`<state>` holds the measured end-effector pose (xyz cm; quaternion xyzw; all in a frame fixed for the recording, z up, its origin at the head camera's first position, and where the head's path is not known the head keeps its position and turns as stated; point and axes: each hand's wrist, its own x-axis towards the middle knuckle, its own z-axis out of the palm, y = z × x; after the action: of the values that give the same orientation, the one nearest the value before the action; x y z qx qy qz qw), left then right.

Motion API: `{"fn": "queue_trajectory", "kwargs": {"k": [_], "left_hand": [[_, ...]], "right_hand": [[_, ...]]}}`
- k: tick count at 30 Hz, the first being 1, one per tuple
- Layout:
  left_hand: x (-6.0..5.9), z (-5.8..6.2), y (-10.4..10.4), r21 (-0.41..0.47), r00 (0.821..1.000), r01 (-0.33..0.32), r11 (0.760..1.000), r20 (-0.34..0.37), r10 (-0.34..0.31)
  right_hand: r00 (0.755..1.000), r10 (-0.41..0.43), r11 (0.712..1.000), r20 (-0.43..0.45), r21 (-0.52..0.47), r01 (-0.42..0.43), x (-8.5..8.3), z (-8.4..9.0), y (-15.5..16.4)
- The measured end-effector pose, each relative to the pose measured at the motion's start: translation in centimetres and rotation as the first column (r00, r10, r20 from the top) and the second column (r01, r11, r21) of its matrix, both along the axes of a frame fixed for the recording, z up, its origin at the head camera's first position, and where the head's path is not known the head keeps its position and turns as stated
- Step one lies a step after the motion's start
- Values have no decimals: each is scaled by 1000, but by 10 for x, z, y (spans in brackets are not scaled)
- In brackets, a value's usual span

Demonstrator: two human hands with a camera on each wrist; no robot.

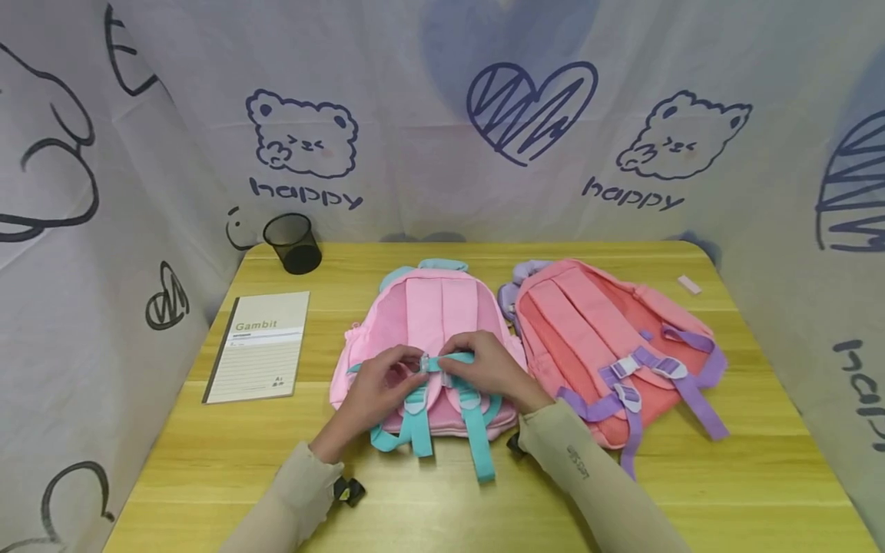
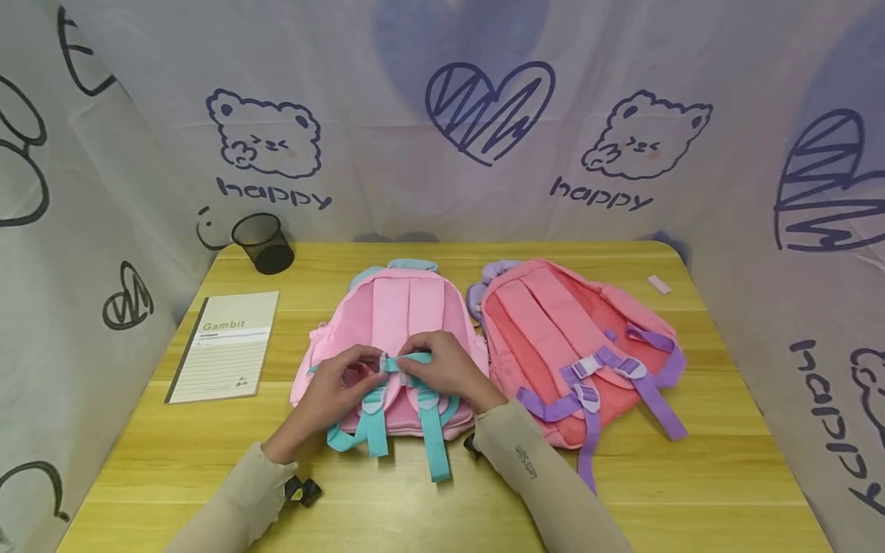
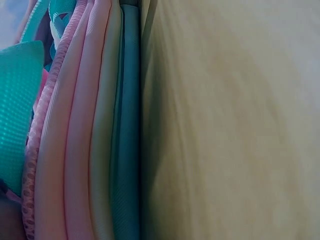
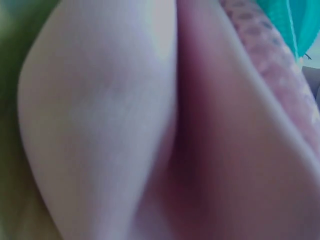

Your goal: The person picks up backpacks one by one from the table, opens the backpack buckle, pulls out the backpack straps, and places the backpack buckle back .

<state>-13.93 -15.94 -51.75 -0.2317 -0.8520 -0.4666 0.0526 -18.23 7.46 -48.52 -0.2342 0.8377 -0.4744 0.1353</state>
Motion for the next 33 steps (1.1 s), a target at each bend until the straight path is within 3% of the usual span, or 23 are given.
{"fn": "queue_trajectory", "kwargs": {"k": [8,15,26,33], "left_hand": [[0,-1,0,4,1000,-2,1000,-17,2],[0,0,1,15,1000,6,1000,-19,-6],[2,0,1,12,1000,-4,1000,-20,4],[2,0,1,30,1000,-7,1000,-18,7]], "right_hand": [[998,42,998,-38,46,-40,-3,3,-2],[999,51,999,16,-12,-51,-3,2,-6],[999,-27,999,30,22,26,0,2,-6],[999,-21,1000,47,-4,21,1,3,-8]]}}
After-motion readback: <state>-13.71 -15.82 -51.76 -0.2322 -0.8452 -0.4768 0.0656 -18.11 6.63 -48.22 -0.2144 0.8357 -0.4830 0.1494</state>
